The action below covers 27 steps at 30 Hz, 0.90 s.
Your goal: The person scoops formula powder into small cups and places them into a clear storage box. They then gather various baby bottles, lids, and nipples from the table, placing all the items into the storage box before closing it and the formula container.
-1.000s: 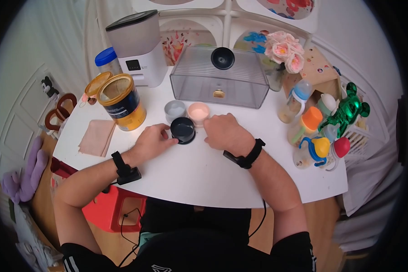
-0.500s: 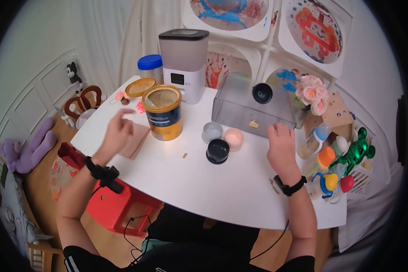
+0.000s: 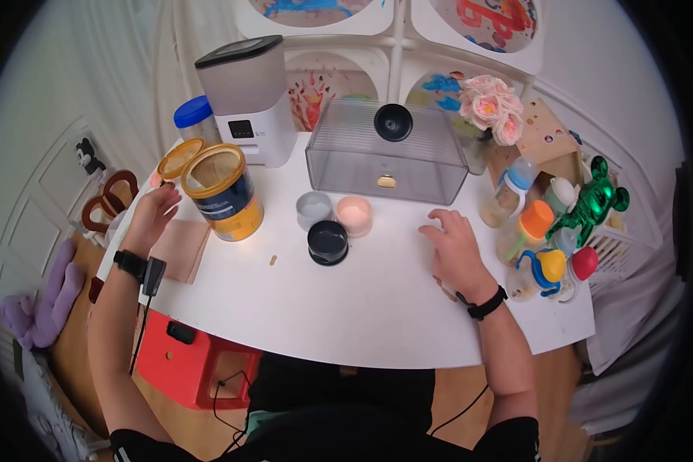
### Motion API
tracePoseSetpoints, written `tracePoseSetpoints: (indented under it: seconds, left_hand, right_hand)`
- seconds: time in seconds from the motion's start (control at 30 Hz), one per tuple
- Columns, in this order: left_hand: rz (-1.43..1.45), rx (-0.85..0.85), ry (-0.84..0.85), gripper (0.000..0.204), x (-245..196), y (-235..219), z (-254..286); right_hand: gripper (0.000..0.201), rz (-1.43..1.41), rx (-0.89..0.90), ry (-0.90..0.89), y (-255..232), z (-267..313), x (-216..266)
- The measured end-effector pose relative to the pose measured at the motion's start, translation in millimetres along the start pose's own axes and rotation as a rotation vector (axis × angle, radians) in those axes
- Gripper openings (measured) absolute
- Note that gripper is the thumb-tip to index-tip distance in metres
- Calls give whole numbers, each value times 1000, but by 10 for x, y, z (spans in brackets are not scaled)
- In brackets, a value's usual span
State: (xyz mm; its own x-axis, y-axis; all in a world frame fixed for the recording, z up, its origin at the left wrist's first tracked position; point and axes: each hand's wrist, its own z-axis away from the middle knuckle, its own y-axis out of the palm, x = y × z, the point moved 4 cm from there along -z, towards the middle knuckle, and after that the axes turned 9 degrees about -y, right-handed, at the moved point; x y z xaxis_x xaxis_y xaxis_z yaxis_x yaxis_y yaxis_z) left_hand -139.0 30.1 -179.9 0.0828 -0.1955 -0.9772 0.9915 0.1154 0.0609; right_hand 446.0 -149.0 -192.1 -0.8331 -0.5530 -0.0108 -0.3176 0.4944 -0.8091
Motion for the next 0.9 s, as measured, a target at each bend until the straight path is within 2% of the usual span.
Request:
tracePoseSetpoints:
  seconds: [0.1, 0.2, 0.23, 0.3, 0.53, 0.67, 0.9]
  left_hand:
    - [255, 42, 0, 37, -81, -65, -354]
    - [247, 23, 40, 38, -271, -150, -549]
    - [224, 16, 67, 37, -272, -376, -822]
    - [188, -11, 136, 41, -410, -315, -850]
    - [15, -65, 284, 39, -869, -63, -618]
    - [13, -171, 357, 40, -1011, 181, -332]
    - [-162, -229, 451, 39, -1149, 456, -47]
  right_hand:
    - [34, -85, 13, 47, 69, 54, -44]
    - [27, -138, -3, 54, 81, 78, -38]
    - [24, -150, -16, 52, 76, 81, -34]
    - [21, -154, -13, 56, 83, 93, -50]
    - [17, -152, -38, 52, 78, 103, -51]
    - [17, -155, -52, 45, 79, 113, -61]
    - [16, -158, -50, 51, 102, 137, -77]
